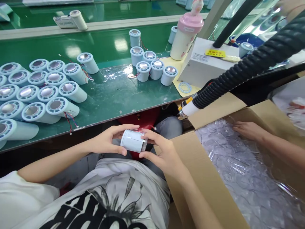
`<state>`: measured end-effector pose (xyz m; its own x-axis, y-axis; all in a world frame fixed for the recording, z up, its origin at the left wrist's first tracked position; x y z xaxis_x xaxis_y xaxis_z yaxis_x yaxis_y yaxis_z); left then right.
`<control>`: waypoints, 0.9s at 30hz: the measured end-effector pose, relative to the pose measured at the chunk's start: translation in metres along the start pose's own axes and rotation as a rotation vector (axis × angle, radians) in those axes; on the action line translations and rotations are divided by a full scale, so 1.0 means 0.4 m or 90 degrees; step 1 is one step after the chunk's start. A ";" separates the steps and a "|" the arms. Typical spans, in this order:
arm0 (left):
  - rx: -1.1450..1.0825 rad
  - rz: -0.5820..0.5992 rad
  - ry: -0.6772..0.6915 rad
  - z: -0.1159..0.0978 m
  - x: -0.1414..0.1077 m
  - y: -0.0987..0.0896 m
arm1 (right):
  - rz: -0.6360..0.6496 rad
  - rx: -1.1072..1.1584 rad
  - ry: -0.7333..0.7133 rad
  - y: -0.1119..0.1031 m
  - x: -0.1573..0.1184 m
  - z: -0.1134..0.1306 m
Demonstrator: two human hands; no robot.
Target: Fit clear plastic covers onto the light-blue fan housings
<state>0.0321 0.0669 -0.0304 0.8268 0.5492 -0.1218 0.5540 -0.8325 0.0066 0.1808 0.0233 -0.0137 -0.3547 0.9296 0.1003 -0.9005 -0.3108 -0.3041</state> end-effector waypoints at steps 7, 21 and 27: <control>0.089 0.011 0.070 -0.047 -0.009 0.005 | 0.014 0.155 0.094 0.009 0.000 -0.016; 0.148 0.035 0.111 -0.067 -0.012 0.007 | 0.001 0.332 0.276 0.029 0.004 -0.047; 0.156 0.039 0.116 -0.068 -0.016 0.006 | -0.018 0.399 0.336 0.044 0.001 -0.070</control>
<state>0.0308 0.0633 -0.0027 0.8739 0.4834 0.0515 0.4812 -0.8450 -0.2332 0.1720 0.0236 -0.0455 -0.3048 0.8610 -0.4072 -0.9364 -0.1930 0.2930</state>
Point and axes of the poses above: each hand's wrist, its own x-axis towards the middle knuckle, its own y-axis out of the palm, z = x × y, the point moved 8 cm from there along x, towards the middle knuckle, and after that the axes turned 4 degrees about z, right-handed, at the moved point
